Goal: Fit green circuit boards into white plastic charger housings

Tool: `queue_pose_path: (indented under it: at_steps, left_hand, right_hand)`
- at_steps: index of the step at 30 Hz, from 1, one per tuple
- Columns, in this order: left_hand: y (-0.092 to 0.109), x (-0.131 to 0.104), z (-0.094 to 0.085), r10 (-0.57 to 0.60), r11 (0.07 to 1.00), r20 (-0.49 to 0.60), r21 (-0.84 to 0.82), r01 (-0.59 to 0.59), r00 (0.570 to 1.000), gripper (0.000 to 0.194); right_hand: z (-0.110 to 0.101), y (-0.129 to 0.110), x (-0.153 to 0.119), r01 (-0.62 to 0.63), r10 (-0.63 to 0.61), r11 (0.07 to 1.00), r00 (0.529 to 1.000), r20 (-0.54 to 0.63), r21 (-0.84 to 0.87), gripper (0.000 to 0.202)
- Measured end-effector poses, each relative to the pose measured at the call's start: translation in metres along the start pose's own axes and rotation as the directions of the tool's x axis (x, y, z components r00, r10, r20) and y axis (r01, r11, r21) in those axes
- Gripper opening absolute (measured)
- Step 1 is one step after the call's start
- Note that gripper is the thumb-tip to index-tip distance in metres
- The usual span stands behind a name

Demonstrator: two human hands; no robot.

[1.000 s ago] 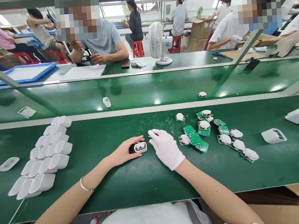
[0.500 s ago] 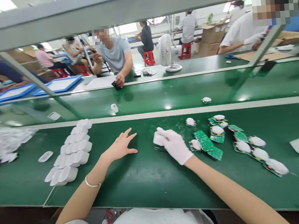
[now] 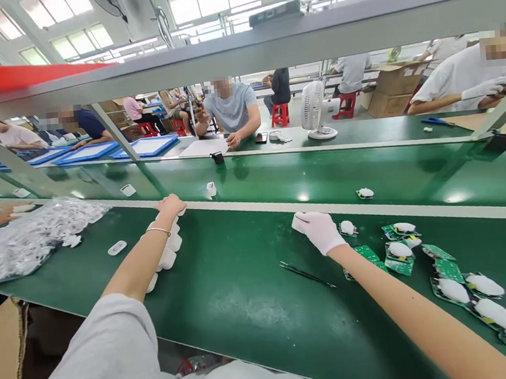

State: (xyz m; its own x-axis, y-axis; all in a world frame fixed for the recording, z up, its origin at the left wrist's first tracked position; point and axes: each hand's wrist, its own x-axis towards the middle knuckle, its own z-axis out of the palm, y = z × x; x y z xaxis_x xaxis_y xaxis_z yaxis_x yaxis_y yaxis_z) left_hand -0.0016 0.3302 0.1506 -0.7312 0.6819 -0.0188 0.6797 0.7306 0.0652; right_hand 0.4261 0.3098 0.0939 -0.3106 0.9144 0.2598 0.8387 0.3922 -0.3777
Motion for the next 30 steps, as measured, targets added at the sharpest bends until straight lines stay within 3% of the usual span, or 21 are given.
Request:
queue_pose_path:
  at_steps: [4,8,12,15,19,23,27,30]
  left_hand:
    - [-0.004,0.002,0.004,0.069,0.997,-0.005,-0.017,-0.069,0.998,0.041]
    - [-0.008,-0.012,0.011,0.113,0.993,0.011,-0.037,-0.113,0.993,0.041]
    - [-0.017,-0.031,0.022,0.093,0.995,-0.049,-0.027,-0.094,0.994,0.044]
    - [-0.023,-0.035,0.022,0.067,0.997,-0.078,-0.028,-0.07,0.995,0.057]
    - [-0.029,-0.023,0.006,-0.066,0.996,0.004,-0.06,0.066,0.998,0.065]
    - [-0.034,-0.011,-0.007,-0.113,0.99,0.113,-0.076,0.122,0.987,0.06]
    - [-0.037,-0.013,-0.011,-0.032,0.991,0.144,-0.127,0.05,0.989,0.063]
    - [-0.039,-0.016,-0.013,0.168,0.964,0.106,-0.224,-0.141,0.98,0.06]
  right_hand:
    - [-0.004,-0.004,0.05,-0.119,0.12,0.992,0.993,0.019,-0.05,0.032]
    - [0.005,-0.007,0.078,-0.169,0.18,0.979,0.979,0.099,-0.111,0.03]
    - [0.013,-0.007,0.073,-0.144,0.158,0.983,0.979,0.125,-0.117,0.034]
    - [0.012,-0.007,0.063,-0.105,0.119,0.989,0.982,0.145,-0.099,0.03]
    - [0.015,-0.013,0.062,-0.117,0.13,0.989,0.981,0.143,-0.091,0.03]
    - [0.027,-0.023,0.083,-0.265,0.273,0.96,0.958,0.086,-0.093,0.035]
    - [0.04,-0.026,0.102,-0.338,0.34,0.94,0.94,0.021,-0.053,0.032]
    - [0.046,-0.025,0.103,-0.31,0.31,0.951,0.951,0.011,-0.004,0.032]
